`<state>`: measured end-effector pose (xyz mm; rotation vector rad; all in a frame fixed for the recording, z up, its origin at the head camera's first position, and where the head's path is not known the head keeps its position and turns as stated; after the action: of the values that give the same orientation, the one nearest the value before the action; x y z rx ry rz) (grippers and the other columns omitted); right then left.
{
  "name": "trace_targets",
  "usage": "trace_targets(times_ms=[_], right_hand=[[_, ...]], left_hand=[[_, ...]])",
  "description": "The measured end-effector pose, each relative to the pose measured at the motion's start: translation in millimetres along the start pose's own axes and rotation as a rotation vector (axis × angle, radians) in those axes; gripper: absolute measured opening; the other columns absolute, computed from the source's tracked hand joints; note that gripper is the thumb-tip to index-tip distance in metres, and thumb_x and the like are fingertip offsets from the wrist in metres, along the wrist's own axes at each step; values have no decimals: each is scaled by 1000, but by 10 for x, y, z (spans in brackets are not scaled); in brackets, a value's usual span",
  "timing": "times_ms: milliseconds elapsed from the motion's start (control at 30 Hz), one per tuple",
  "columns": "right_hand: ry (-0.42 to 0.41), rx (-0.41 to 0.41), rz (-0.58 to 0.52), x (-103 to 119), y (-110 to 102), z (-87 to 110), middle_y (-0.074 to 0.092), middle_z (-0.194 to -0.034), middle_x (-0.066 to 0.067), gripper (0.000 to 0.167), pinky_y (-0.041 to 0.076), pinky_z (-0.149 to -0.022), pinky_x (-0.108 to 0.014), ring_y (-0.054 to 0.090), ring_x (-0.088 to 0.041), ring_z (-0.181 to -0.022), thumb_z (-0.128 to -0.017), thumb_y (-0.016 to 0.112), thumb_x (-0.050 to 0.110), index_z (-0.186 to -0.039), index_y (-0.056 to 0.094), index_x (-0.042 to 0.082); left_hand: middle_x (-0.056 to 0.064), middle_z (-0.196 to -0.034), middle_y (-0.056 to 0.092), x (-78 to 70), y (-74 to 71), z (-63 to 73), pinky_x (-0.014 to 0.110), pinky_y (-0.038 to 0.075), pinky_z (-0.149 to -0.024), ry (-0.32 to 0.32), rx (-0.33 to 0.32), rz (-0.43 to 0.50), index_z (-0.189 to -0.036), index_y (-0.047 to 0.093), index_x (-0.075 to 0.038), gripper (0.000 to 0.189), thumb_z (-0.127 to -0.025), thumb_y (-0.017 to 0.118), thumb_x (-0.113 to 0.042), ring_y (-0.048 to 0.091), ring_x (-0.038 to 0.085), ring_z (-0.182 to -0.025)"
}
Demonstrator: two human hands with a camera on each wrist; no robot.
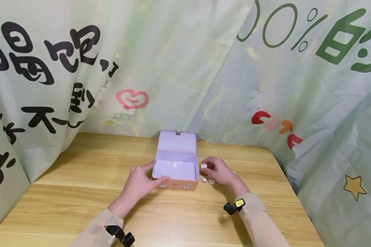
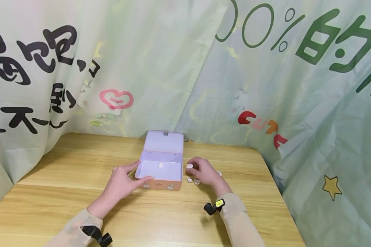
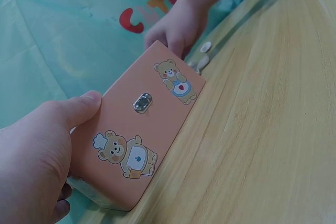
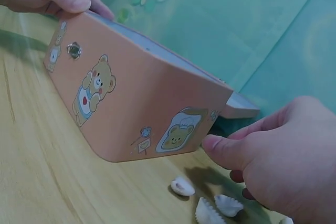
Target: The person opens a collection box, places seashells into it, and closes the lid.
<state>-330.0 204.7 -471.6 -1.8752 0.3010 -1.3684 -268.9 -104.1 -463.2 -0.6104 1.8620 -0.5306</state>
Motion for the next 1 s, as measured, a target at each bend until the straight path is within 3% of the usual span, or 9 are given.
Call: trace_targets(times_ms=[300,500,733,1000], right_hand=[[-12,-34,6,103,-146,46,71,-103,-1,29,57,-93,-46,67,-22,-99,-100,76,11,-124,71,-4],[-49,-67,13,222,-252,76,72,-99,1,25,57,-88,-46,67,-21,-95,-98,78,11,-119,74,-2],[-108,-86,11,356,-325,87,74,-100,-1,24,57,-85,-49,67,-20,-93,-97,79,12,-117,74,-2],[-167,-95,0,582,-336,62,75,-101,0,21,58,-83,-49,69,-19,-94,-98,79,13,-114,76,1]], left_hand=[[33,-133,62,-9,-10,2,28,41,-39,-8,6,9,-140,66,1,95,-75,91,-64,24,-2,-35],[31,-135,62,1,-10,7,28,43,-42,-2,2,4,-139,66,1,96,-75,90,-65,25,-2,-35],[34,-126,67,0,-16,10,28,42,-42,5,-6,2,-139,67,1,96,-75,90,-66,23,-3,-36],[32,-136,61,-4,0,7,28,43,-41,0,0,5,-140,66,1,97,-75,89,-67,24,-2,-35]])
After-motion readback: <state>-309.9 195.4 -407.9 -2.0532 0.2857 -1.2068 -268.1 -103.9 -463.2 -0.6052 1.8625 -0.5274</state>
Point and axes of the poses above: each hand's wrist, its own z-axis away from the middle knuckle, its own y-axis out of the palm, x = y × z, the point moved 7 cm from there along -z, towards the middle knuckle
